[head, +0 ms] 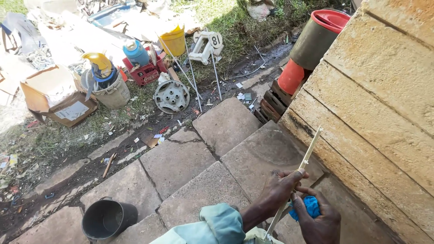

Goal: Using a tape measure to determine the height of an exterior wall section.

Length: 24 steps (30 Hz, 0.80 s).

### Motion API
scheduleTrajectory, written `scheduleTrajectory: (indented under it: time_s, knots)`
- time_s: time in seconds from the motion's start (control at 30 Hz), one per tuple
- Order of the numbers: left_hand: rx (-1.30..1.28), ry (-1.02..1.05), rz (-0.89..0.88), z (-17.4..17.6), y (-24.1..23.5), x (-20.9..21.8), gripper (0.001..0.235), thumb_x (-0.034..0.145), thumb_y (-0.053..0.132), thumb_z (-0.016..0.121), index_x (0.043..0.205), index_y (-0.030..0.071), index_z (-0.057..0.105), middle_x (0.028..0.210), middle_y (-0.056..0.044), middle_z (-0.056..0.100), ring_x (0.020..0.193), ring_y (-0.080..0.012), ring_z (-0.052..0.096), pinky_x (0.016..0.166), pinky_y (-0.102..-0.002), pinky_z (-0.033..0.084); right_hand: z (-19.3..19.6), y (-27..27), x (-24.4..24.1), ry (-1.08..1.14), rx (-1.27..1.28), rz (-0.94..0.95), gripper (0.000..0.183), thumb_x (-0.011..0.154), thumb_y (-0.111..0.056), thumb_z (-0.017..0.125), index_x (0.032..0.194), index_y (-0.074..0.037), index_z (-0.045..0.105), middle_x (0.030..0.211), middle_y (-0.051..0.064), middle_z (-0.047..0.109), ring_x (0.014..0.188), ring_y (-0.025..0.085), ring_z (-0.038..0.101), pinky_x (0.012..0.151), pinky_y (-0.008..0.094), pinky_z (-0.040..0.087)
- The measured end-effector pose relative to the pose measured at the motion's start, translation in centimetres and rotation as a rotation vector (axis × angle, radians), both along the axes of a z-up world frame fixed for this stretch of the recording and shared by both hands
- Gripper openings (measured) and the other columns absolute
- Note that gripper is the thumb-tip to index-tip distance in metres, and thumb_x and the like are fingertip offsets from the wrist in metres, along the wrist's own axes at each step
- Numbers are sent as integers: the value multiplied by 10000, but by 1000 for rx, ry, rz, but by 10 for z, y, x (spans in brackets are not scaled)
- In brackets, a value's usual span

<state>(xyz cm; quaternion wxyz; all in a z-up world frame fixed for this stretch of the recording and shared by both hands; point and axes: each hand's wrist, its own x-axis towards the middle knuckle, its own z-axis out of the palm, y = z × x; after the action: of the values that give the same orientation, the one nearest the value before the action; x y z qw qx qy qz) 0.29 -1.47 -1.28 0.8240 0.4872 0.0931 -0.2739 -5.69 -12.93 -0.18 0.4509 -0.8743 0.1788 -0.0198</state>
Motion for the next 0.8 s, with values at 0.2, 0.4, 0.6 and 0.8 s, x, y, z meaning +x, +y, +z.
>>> scheduleTrajectory:
  time_s: [0.2, 0.4, 0.6, 0.8]
  knots:
    - [46, 5, 1, -6, -3, 3, 346, 1039, 383, 623, 1126, 67, 733, 710, 25, 530, 603, -89, 543, 536, -191, 466, 2, 1, 4, 30, -96, 8, 171, 864, -294, 787, 908, -133, 820, 589, 29, 619, 507, 130, 516, 537, 308, 483]
    - [-18, -85, 48, -18, 11, 5, 347, 988, 299, 632, 1231, 82, 752, 643, 20, 537, 476, -64, 426, 398, -213, 316, 19, -22, 15, 67, 886, -286, 243, 960, -227, 672, 1069, -11, 661, 813, 184, 638, 569, 184, 498, 431, 312, 337]
    - [-4, -84, -72, 13, 21, 1, 499, 993, 274, 534, 1430, 61, 648, 649, 11, 504, 498, -99, 409, 448, -242, 327, 63, -10, 15, -48, 885, -229, 350, 948, -134, 526, 1263, -31, 638, 1071, 226, 685, 851, 279, 608, 674, 392, 485]
    - [90, -10, -103, 39, 27, -2, 548, 980, 471, 511, 1388, 171, 721, 592, 31, 467, 553, -91, 475, 517, -270, 444, 39, 19, 0, -80, 210, 6, 397, 894, -187, 703, 1280, -165, 613, 1033, 55, 708, 813, 160, 680, 731, 306, 631]
